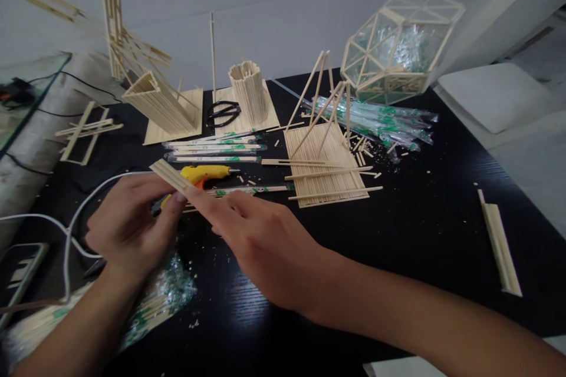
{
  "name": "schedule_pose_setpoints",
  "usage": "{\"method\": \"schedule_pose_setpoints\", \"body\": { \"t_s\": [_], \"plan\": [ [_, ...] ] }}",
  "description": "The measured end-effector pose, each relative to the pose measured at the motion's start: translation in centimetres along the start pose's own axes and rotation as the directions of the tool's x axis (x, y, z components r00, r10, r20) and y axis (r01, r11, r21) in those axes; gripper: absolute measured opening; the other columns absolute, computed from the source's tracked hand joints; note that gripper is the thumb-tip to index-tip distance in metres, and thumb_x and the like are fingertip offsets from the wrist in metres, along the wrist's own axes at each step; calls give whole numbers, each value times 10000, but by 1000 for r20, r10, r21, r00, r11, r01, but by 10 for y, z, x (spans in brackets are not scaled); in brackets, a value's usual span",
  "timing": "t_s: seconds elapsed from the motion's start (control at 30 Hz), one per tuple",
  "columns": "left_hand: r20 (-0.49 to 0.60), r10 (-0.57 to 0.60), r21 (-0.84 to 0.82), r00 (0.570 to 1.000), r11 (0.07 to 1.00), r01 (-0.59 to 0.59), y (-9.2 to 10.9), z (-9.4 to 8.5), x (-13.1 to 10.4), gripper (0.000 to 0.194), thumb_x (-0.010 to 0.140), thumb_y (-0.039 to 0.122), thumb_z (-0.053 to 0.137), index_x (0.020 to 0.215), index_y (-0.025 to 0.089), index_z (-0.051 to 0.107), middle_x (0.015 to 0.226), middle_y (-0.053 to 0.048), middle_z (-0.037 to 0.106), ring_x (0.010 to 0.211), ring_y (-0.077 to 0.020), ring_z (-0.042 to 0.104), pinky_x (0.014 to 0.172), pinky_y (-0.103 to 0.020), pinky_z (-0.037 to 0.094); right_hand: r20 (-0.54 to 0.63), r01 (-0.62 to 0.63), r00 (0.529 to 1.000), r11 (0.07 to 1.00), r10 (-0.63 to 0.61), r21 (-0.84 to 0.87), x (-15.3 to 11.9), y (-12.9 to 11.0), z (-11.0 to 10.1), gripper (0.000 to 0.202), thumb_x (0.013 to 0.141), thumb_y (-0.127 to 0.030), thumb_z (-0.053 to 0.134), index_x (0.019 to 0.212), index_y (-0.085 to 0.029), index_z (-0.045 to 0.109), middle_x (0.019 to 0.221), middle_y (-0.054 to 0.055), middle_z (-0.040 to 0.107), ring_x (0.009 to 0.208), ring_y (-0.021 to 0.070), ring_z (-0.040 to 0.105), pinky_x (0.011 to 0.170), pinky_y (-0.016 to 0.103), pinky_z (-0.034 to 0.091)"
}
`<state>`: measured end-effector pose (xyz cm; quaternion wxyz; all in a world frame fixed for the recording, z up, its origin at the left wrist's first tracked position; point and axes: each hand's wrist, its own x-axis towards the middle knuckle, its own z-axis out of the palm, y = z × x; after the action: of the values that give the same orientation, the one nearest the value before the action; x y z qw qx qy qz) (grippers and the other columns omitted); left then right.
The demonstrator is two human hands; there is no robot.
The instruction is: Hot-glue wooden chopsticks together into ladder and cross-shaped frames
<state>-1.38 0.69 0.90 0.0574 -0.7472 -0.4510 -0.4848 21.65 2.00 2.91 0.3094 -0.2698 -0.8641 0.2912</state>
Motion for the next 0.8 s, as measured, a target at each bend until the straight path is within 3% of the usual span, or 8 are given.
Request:
{"method": "schedule_pose_setpoints", "body": {
  "t_s": [0.5, 0.8],
  "plan": [
    [4, -5, 3, 1000, 1000, 5, 1, 0, 0, 322, 883, 58, 782, 1113, 279, 739, 1011, -23, 787, 896, -199, 742, 749, -361, 625, 15, -44, 999, 998, 43, 51, 1, -2, -1, 493, 1081, -106, 564, 1560, -206, 506, 1341, 88, 742, 1209, 199, 732, 1125, 410, 599],
    [-5, 23, 16, 1000, 1000, -23, 3, 0, 1, 303, 870, 43, 786, 1095, 240, 739, 997, -26, 789, 879, -186, 743, 751, -333, 617, 7, -28, 1000, 996, 28, 86, 2, -2, -1, 489, 1065, -79, 574, 1545, -155, 524, 1386, 90, 725, 1269, 179, 704, 1175, 359, 556]
  ]
}}
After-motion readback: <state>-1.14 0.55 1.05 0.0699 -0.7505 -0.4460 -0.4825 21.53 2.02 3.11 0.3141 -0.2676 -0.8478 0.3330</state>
